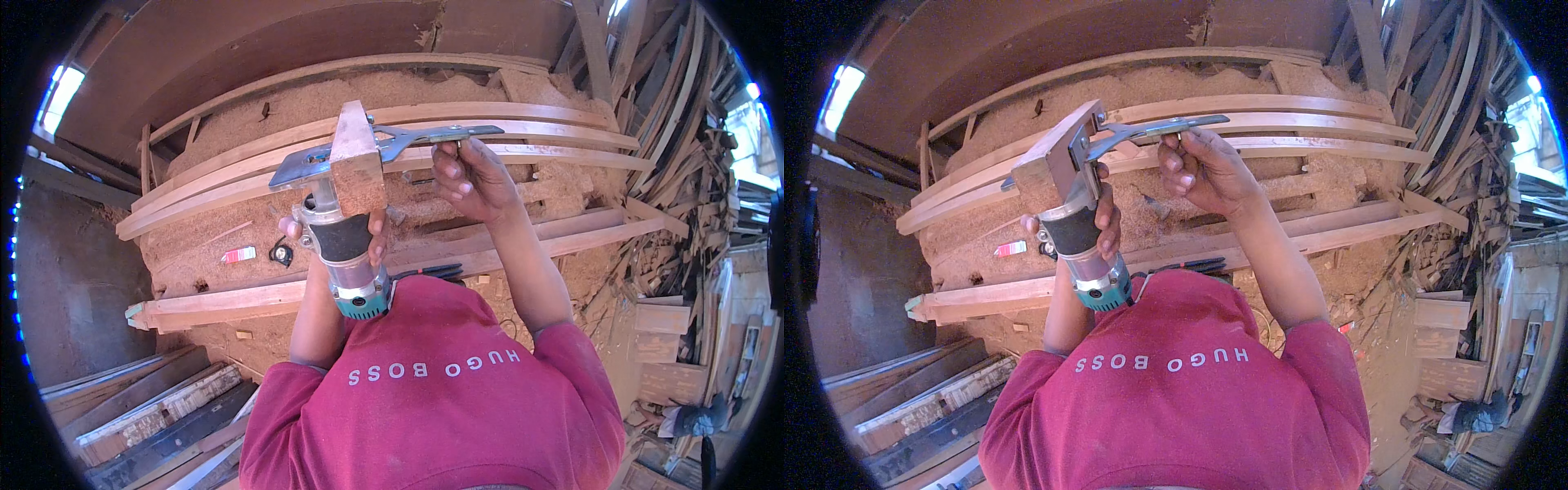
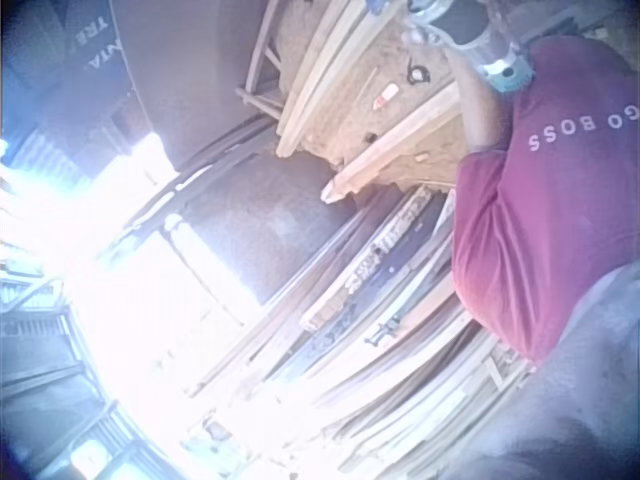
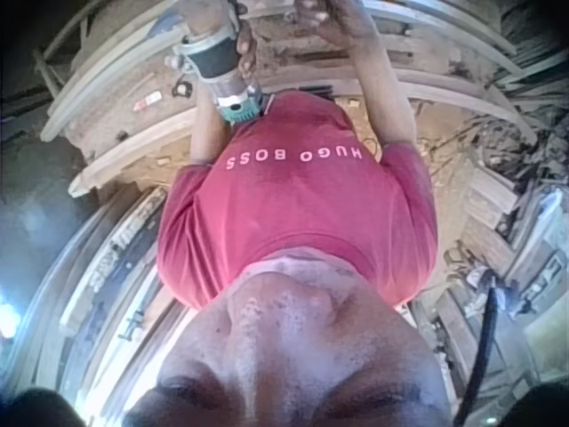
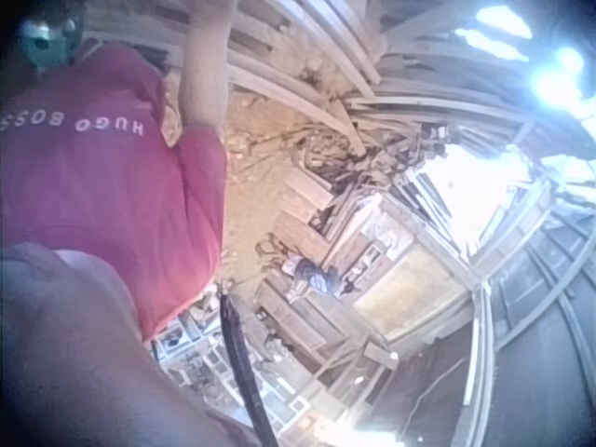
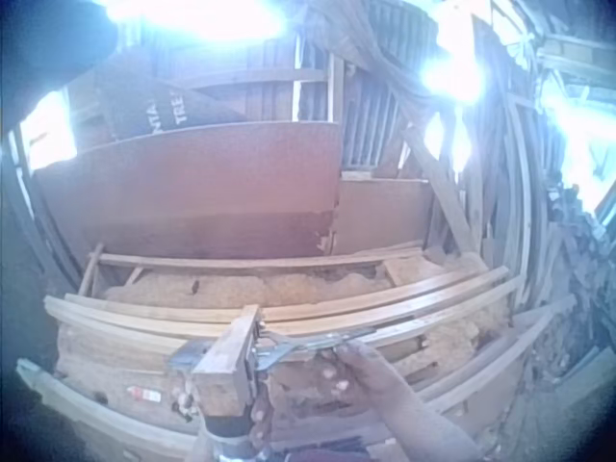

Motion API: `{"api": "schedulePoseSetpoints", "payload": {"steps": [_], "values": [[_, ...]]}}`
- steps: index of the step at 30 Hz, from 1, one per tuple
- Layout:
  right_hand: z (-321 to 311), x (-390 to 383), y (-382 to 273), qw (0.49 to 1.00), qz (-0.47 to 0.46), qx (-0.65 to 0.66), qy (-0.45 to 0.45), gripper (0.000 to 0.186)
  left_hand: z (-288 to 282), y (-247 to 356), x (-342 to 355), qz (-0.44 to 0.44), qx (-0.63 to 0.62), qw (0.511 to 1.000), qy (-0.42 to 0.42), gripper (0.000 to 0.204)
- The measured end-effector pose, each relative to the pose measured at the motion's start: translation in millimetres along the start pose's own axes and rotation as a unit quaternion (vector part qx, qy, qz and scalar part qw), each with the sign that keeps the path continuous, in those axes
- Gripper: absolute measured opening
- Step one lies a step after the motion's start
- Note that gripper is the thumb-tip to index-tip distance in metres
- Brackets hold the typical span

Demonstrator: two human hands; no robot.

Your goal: The person measures a wooden plank with a tape measure, uses pliers to adjust a handheld wood router, and then runs the router along the edge of the plank to carve a groove.

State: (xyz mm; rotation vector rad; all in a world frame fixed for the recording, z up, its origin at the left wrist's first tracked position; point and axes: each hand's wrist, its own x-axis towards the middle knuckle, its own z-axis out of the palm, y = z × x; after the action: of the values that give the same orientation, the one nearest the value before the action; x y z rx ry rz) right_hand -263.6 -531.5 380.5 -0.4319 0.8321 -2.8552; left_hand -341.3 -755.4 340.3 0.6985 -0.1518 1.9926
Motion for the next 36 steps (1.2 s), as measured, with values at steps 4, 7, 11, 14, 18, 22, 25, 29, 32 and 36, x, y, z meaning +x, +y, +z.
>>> {"api": "schedulePoseSetpoints", "payload": {"steps": [4, 7, 11, 14, 18, 22, 25, 29, 32, 36], "values": [[1.8, 0.0, 4.4, 0.997, -0.034, -0.043, 0.050, 0.028, -1.0, 2.2, -0.5, -0.005, 0.009, 1.000, -0.005, 0.111], [9.5, -2.9, 3.0, 0.992, -0.051, -0.082, 0.087, 0.027, -5.7, 3.0, -1.0, -0.007, 0.018, 1.000, -0.018, 0.112], [10.2, -5.2, -1.5, 0.981, -0.059, -0.141, 0.120, 0.026, -3.0, 0.4, 0.7, -0.005, 0.005, 1.000, -0.009, 0.113], [11.0, -5.7, -0.2, 0.970, -0.084, -0.185, 0.135, 0.027, -5.6, 2.1, 3.4, -0.012, 0.001, 1.000, -0.025, 0.113], [16.4, -8.0, -4.0, 0.941, -0.072, -0.293, 0.155, 0.030, -6.6, 2.1, 2.0, -0.011, -0.006, 1.000, -0.028, 0.112], [14.2, -24.0, -31.4, 0.903, -0.079, -0.376, 0.195, 0.037, -4.1, 3.5, 1.8, -0.010, -0.011, 1.000, -0.018, 0.112], [13.8, -33.3, -69.0, 0.902, -0.136, -0.363, 0.187, 0.045, 0.4, -0.5, 1.4, -0.004, -0.028, 1.000, -0.001, 0.113], [45.1, -9.6, -87.1, 0.743, -0.074, -0.656, 0.109, 0.046, -1.2, -1.8, 1.8, -0.012, -0.025, 1.000, 0.000, 0.113], [78.3, 12.5, -90.3, 0.643, 0.035, -0.765, -0.006, 0.050, -0.9, -1.1, -3.2, -0.016, -0.010, 1.000, 0.013, 0.112], [88.2, 19.1, -92.3, 0.629, 0.108, -0.769, -0.023, 0.050, 0.6, -1.6, -0.8, -0.030, 0.009, 0.999, 0.012, 0.112]]}}
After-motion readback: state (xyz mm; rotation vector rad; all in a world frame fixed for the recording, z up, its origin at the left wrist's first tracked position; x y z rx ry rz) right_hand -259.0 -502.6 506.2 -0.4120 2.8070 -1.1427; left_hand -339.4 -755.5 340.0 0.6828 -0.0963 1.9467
